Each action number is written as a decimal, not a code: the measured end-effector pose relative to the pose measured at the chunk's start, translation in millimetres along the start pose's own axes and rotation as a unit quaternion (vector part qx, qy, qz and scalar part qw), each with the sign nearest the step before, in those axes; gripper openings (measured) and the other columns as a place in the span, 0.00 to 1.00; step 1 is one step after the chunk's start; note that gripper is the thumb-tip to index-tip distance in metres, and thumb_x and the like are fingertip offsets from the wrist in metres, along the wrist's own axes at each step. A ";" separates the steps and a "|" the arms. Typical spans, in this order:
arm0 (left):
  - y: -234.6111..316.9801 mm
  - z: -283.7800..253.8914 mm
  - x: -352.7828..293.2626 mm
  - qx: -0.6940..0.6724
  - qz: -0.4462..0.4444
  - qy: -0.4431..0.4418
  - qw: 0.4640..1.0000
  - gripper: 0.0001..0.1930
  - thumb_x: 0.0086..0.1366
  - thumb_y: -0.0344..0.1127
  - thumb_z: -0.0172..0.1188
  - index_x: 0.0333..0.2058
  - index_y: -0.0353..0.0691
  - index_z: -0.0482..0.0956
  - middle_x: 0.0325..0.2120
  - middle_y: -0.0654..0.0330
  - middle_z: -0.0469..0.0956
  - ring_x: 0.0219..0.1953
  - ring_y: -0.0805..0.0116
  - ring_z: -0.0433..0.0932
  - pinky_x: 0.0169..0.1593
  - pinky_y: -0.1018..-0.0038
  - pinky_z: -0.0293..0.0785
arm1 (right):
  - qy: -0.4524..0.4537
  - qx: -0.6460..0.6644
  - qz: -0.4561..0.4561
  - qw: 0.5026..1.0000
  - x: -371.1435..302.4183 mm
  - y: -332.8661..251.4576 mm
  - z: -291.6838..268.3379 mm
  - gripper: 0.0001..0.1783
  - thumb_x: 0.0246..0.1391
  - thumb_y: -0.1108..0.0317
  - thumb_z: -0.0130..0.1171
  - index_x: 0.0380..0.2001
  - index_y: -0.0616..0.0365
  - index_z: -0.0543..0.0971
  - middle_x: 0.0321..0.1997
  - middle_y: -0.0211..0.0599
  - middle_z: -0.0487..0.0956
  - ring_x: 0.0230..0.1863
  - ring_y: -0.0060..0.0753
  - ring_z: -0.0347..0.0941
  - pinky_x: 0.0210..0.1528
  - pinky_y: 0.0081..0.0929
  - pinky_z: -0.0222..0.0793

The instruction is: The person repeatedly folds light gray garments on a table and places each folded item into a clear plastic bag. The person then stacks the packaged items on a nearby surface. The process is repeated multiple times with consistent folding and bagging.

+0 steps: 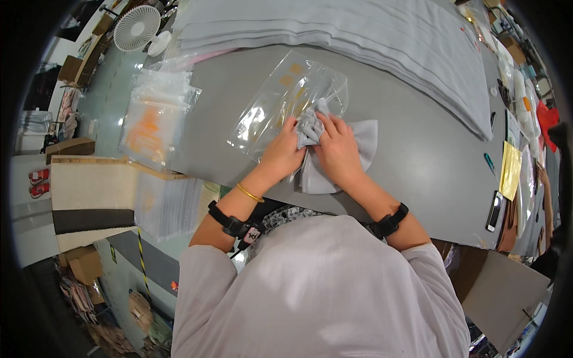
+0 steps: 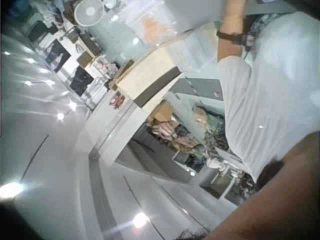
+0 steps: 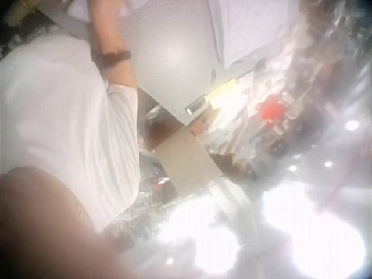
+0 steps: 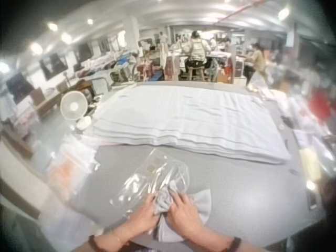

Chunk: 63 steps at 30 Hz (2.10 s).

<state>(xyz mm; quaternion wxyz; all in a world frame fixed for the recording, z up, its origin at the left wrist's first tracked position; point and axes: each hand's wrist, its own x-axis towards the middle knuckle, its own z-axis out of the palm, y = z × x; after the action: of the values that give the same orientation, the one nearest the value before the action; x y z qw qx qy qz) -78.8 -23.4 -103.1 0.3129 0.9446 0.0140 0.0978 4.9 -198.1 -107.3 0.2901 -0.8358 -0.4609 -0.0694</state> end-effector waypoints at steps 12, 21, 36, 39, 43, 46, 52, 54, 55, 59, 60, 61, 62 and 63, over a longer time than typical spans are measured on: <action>33.1 -77.0 -6.5 0.236 0.147 0.018 0.960 0.33 0.56 0.28 0.63 0.64 0.37 0.73 0.56 0.52 0.73 0.41 0.59 0.79 0.37 0.68 0.81 | -0.078 -0.102 -0.069 0.989 79.1 8.8 4.4 0.43 0.50 0.51 0.67 0.66 0.66 0.73 0.74 0.69 0.63 0.79 0.71 0.51 0.79 0.65 0.42; 43.8 18.5 -49.4 0.057 0.202 -0.073 0.975 0.35 0.63 0.44 0.70 0.62 0.28 0.71 0.62 0.41 0.68 0.64 0.43 0.70 0.64 0.53 0.70 | -0.165 -0.115 -0.166 0.965 54.3 39.6 -10.0 0.33 0.54 0.74 0.60 0.66 0.52 0.74 0.75 0.39 0.70 0.78 0.49 0.59 0.75 0.56 0.55; 22.7 28.0 -33.9 0.111 0.085 -0.062 0.988 0.43 0.66 0.54 0.65 0.66 0.23 0.65 0.66 0.30 0.60 0.72 0.30 0.55 0.76 0.45 0.48 | -0.237 -0.052 -0.187 0.952 81.5 38.6 10.3 0.36 0.63 0.60 0.56 0.75 0.43 0.65 0.81 0.42 0.58 0.84 0.50 0.46 0.81 0.62 0.37; 23.1 27.7 -35.3 0.108 0.083 -0.056 0.989 0.43 0.67 0.55 0.64 0.67 0.23 0.64 0.68 0.29 0.58 0.74 0.30 0.52 0.77 0.46 0.46 | -0.244 -0.033 -0.217 0.945 81.1 47.1 2.0 0.30 0.70 0.54 0.50 0.73 0.43 0.68 0.81 0.34 0.61 0.84 0.43 0.47 0.82 0.55 0.39; 28.5 30.4 -31.9 0.154 0.072 -0.081 0.982 0.44 0.69 0.57 0.60 0.69 0.23 0.63 0.71 0.27 0.54 0.76 0.30 0.49 0.78 0.47 0.44 | -0.120 -0.023 -0.168 0.978 122.0 30.2 58.4 0.27 0.73 0.52 0.48 0.71 0.44 0.71 0.79 0.33 0.63 0.82 0.41 0.52 0.81 0.51 0.43; 30.1 35.3 -28.7 0.168 0.065 -0.084 0.980 0.46 0.70 0.60 0.57 0.69 0.22 0.61 0.72 0.26 0.52 0.77 0.30 0.47 0.79 0.47 0.40 | -0.057 -0.071 -0.158 0.983 140.3 24.6 91.4 0.30 0.69 0.48 0.53 0.70 0.44 0.72 0.76 0.33 0.68 0.78 0.42 0.58 0.77 0.50 0.49; 30.6 6.6 -35.3 0.081 0.139 -0.124 0.979 0.29 0.65 0.46 0.66 0.57 0.29 0.76 0.64 0.37 0.68 0.69 0.43 0.65 0.67 0.55 0.67 | -0.088 -0.107 -0.161 0.977 147.5 23.3 88.8 0.35 0.61 0.42 0.59 0.68 0.45 0.74 0.70 0.34 0.72 0.73 0.43 0.64 0.71 0.48 0.55; 23.6 -23.5 -32.5 0.029 0.189 -0.114 0.975 0.21 0.63 0.39 0.68 0.51 0.33 0.79 0.59 0.44 0.75 0.63 0.50 0.73 0.60 0.59 0.75 | -0.103 -0.078 -0.158 0.979 148.1 17.7 79.7 0.37 0.62 0.40 0.58 0.68 0.46 0.73 0.73 0.34 0.71 0.75 0.45 0.61 0.74 0.50 0.53; 16.1 -42.3 -29.2 0.021 0.204 -0.066 0.977 0.18 0.62 0.36 0.68 0.48 0.35 0.80 0.56 0.47 0.77 0.59 0.53 0.76 0.56 0.61 0.77 | -0.105 -0.090 -0.155 0.978 147.5 13.9 75.4 0.38 0.62 0.39 0.58 0.69 0.47 0.73 0.74 0.36 0.69 0.76 0.46 0.60 0.75 0.51 0.51; -53.0 -96.9 30.4 0.025 0.166 0.049 0.985 0.20 0.68 0.36 0.64 0.57 0.38 0.79 0.59 0.49 0.77 0.60 0.51 0.77 0.62 0.57 0.74 | -0.096 -0.073 -0.130 0.984 118.4 5.9 48.6 0.45 0.60 0.32 0.58 0.70 0.51 0.71 0.77 0.48 0.64 0.80 0.53 0.54 0.79 0.60 0.44; -69.9 -97.1 45.1 0.005 0.124 0.044 0.991 0.24 0.71 0.40 0.62 0.62 0.39 0.76 0.64 0.49 0.74 0.66 0.49 0.73 0.67 0.55 0.70 | -0.146 -0.086 -0.082 0.982 103.5 5.7 40.4 0.47 0.58 0.30 0.58 0.70 0.52 0.71 0.78 0.52 0.62 0.81 0.54 0.52 0.79 0.63 0.42; -84.0 -92.1 57.0 0.033 0.176 0.016 0.984 0.26 0.72 0.42 0.59 0.66 0.40 0.73 0.67 0.49 0.70 0.69 0.49 0.68 0.70 0.54 0.65 | -0.126 -0.069 -0.088 0.986 90.8 2.4 37.4 0.50 0.57 0.28 0.59 0.71 0.52 0.69 0.79 0.54 0.61 0.81 0.56 0.51 0.79 0.65 0.40; -96.5 -86.5 67.3 0.059 0.216 -0.014 0.974 0.29 0.74 0.45 0.57 0.69 0.41 0.69 0.70 0.49 0.66 0.73 0.49 0.63 0.74 0.53 0.59 | -0.147 -0.083 -0.066 0.983 78.8 -0.6 35.2 0.52 0.56 0.27 0.59 0.73 0.52 0.68 0.79 0.56 0.59 0.82 0.58 0.49 0.79 0.66 0.38; -105.4 -79.6 70.3 0.085 0.248 -0.044 0.964 0.32 0.75 0.48 0.55 0.72 0.42 0.65 0.74 0.49 0.62 0.76 0.49 0.59 0.77 0.52 0.54 | -0.187 -0.109 -0.035 0.976 71.2 -1.3 33.4 0.54 0.54 0.25 0.60 0.74 0.51 0.67 0.80 0.58 0.58 0.82 0.60 0.47 0.79 0.68 0.35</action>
<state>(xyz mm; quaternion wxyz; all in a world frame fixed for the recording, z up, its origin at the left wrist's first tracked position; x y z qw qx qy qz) -21.6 114.3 -90.9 0.1980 0.9448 -0.2268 0.1290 39.0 -127.3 -106.9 0.1037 -0.8437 -0.5259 0.0281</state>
